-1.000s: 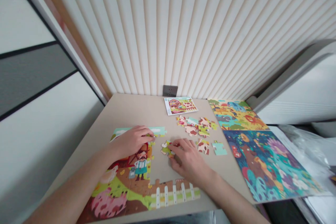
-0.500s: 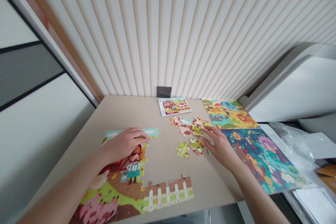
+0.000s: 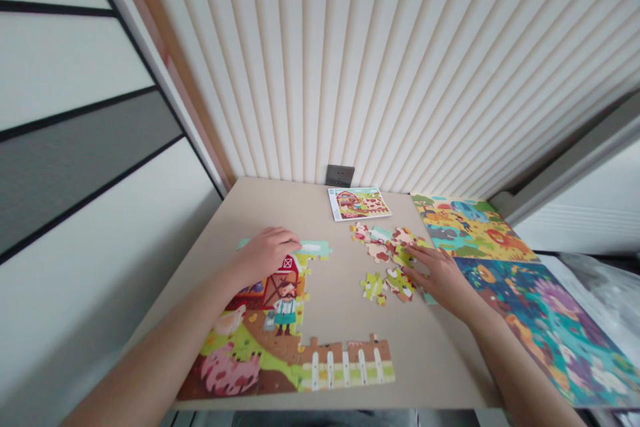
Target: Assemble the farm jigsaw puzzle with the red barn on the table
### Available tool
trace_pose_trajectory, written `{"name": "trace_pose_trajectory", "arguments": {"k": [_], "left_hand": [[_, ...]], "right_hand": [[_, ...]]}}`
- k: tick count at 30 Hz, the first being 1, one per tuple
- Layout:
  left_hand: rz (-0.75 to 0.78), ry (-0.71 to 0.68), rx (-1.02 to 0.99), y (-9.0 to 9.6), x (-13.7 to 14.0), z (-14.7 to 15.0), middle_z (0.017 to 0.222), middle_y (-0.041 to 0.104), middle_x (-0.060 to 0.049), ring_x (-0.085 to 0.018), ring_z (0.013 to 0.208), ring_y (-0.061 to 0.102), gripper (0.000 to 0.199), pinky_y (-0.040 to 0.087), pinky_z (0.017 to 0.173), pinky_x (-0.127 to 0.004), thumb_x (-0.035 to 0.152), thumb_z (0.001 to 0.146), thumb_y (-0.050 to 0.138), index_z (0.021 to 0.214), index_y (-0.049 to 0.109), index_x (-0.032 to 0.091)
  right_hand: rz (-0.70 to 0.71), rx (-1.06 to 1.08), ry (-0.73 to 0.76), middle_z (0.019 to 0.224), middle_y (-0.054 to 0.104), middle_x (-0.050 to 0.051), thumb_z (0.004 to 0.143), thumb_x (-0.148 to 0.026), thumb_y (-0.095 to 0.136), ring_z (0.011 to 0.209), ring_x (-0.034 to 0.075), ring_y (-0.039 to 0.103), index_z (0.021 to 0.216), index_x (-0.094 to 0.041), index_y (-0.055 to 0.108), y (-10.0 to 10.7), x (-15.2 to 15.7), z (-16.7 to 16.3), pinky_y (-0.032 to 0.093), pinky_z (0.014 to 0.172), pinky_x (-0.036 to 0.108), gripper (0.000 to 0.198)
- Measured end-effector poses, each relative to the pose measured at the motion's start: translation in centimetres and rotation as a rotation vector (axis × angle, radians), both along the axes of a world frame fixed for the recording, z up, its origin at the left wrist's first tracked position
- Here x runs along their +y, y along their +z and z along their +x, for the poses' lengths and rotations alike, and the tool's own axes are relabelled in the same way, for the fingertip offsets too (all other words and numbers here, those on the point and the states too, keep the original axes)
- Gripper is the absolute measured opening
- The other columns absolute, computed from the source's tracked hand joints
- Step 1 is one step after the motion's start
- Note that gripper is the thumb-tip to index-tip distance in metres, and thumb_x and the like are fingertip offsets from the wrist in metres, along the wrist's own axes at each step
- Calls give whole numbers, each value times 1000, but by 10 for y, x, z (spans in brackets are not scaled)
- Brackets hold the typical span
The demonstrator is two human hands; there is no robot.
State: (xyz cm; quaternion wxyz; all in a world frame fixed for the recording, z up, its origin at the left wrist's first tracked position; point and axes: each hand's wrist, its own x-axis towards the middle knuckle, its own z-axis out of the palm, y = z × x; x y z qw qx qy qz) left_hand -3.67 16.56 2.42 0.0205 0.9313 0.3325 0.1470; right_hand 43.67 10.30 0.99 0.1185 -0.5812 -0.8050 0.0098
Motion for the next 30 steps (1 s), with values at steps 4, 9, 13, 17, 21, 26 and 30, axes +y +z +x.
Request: {"name": "trace_pose_trajectory", "arguments": {"k": [4, 9, 13, 17, 21, 26, 30], "left_hand": [[-1, -18, -5, 0, -1, 0, 117, 74, -8, -22, 109, 66, 33, 50, 102, -40, 2, 94, 57, 115, 76, 20], [5, -23, -9, -1, -2, 3, 116, 74, -8, -23, 110, 65, 29, 50, 101, -40, 6, 96, 59, 115, 76, 20], [8, -29, -17, -4, -3, 5, 115, 74, -8, -23, 109, 66, 30, 50, 101, -41, 6, 97, 59, 116, 76, 20], [5, -35, -13, -3, -4, 6, 117, 74, -8, -23, 110, 65, 32, 50, 102, -41, 5, 97, 58, 119, 75, 19], [-14, -54, -19, -2, -6, 7, 118, 73, -8, -23, 112, 65, 30, 49, 104, -40, 7, 98, 58, 119, 75, 19], [1, -155, 3, 1, -8, 8, 118, 74, -7, -23, 112, 65, 27, 47, 105, -40, 12, 99, 61, 119, 76, 22], [26, -168, 1, 6, -8, 7, 117, 75, -6, -22, 110, 66, 25, 48, 103, -39, 13, 99, 63, 118, 77, 21]], "right_hand": [[2, 75, 9, 137, 72, 14, 100, -52, 61, 127, 34, 67, 141, -24, 67, 1, 1, 1, 52, 111, 54, 50], [11, 339, -81, 125, 75, 13, 101, -47, 58, 112, 31, 73, 124, -25, 77, 21, -4, -11, 61, 95, 46, 37], [-83, 587, -25, 122, 77, 11, 101, -41, 59, 109, 28, 74, 120, -26, 78, 35, -12, -66, 62, 88, 40, 31], [-258, 654, 151, 117, 78, 10, 99, -29, 62, 96, 23, 75, 112, -24, 81, 29, -7, -149, 62, 80, 34, 24], [-236, 663, 210, 112, 78, 9, 95, -17, 63, 94, 21, 75, 109, -23, 82, 13, 7, -195, 61, 82, 33, 25], [-216, 650, 247, 115, 77, 8, 97, -14, 60, 100, 21, 74, 114, -25, 81, 7, 10, -200, 59, 94, 36, 29], [-155, 622, 253, 117, 76, 8, 100, -15, 59, 105, 22, 73, 117, -25, 80, 4, 6, -204, 58, 97, 38, 29]]}}
